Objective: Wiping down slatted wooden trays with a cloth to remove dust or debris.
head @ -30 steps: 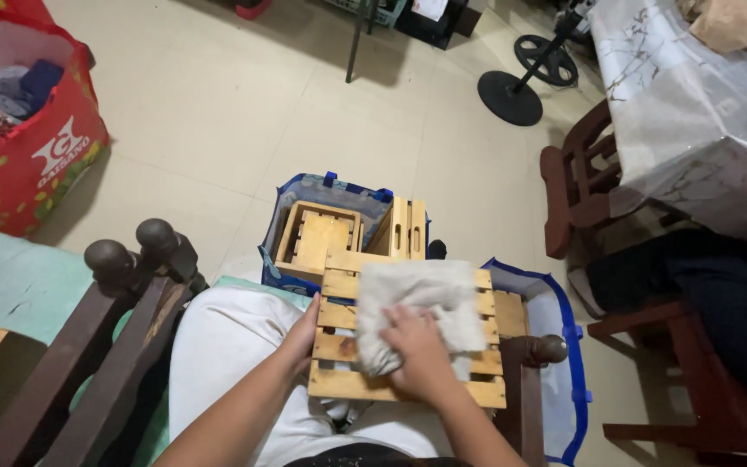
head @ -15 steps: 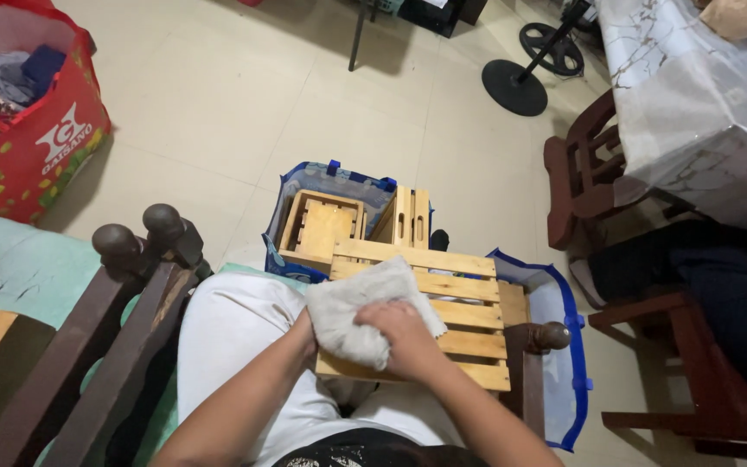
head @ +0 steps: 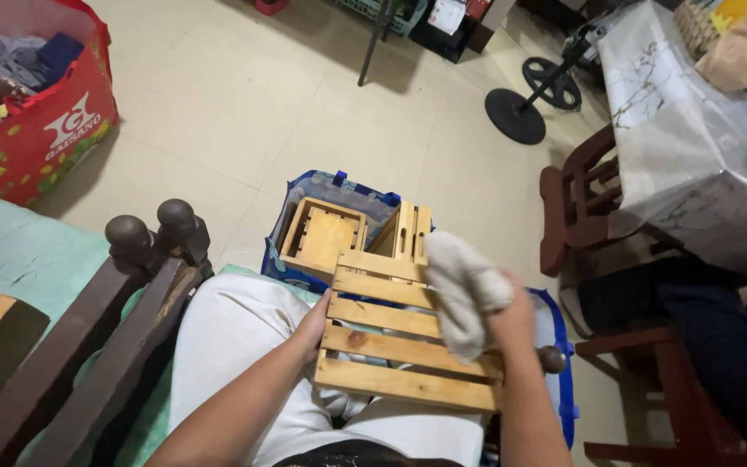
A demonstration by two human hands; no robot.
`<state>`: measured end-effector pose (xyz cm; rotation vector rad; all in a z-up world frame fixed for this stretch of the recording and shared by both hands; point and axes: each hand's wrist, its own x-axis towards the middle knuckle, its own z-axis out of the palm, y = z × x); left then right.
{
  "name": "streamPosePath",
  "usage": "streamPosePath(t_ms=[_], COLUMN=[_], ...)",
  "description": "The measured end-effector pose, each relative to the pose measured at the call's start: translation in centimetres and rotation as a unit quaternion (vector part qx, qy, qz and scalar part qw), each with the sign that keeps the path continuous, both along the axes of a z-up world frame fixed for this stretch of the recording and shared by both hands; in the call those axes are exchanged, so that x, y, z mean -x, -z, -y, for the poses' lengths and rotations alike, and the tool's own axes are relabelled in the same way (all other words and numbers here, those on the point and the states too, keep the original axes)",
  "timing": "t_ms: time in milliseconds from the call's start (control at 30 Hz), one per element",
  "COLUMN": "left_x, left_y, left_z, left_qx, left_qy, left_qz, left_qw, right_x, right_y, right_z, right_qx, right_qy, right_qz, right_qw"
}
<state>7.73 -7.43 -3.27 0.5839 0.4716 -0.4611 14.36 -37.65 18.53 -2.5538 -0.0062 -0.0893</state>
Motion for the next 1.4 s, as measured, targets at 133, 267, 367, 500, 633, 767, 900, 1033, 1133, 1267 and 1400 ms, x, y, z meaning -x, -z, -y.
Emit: streamPosePath(t_ms=[133,267,367,500,633,767,900,1033,1133,1267,1400], left_x=[0.4,0.9,1.1,0.9,0.6,0.6,0.0,-0.1,0.1,0.8,0.7], left_y=[-2.4,-3.0,-3.9,-3.1,-2.2,-1.5,0.5,1.2,-0.2,-2.5,-2.4], left_z=[-0.1,-0.1,-0.3,-0.2,-0.1,0.0,0.3,0.4,0.4,0.3,0.3], left_qx=[-0.012,-0.023,-0.039,-0.026,-0.045,-0.011,0.015,0.003,-0.007,-0.035,-0.037], left_qy=[0.007,-0.002,-0.001,0.003,0.012,-0.008,-0.019,-0.014,-0.007,0.003,-0.003], left_qz=[0.006,0.040,0.034,0.003,-0.017,0.042,0.005,-0.004,-0.004,-0.022,-0.021], left_qw=[1.000,0.999,0.999,1.000,0.999,0.999,1.000,1.000,1.000,0.999,0.999], right_x=[-0.9,0.0,-1.0,-0.1,2.6,6.0,8.4,7.5,6.6,6.2,5.7], right_y=[-2.0,-3.3,-1.8,0.4,-2.4,-3.5,-3.2,1.3,3.0,4.4,4.5], right_z=[4.9,4.7,4.5,2.9,-1.7,-6.3,-8.9,-5.5,-3.8,-2.9,-2.8], right_qx=[-0.386,-0.406,-0.092,0.161,0.163,0.204,0.371,0.252,0.226,0.261,0.251], right_qy=[-0.062,-0.002,0.074,-0.046,-0.058,-0.187,-0.204,-0.214,-0.167,-0.056,-0.060], right_qz=[0.096,-0.038,-0.090,0.039,0.010,-0.126,-0.210,-0.068,-0.009,0.026,0.037], right_qw=[0.915,0.913,0.989,0.985,0.985,0.953,0.881,0.941,0.960,0.963,0.965])
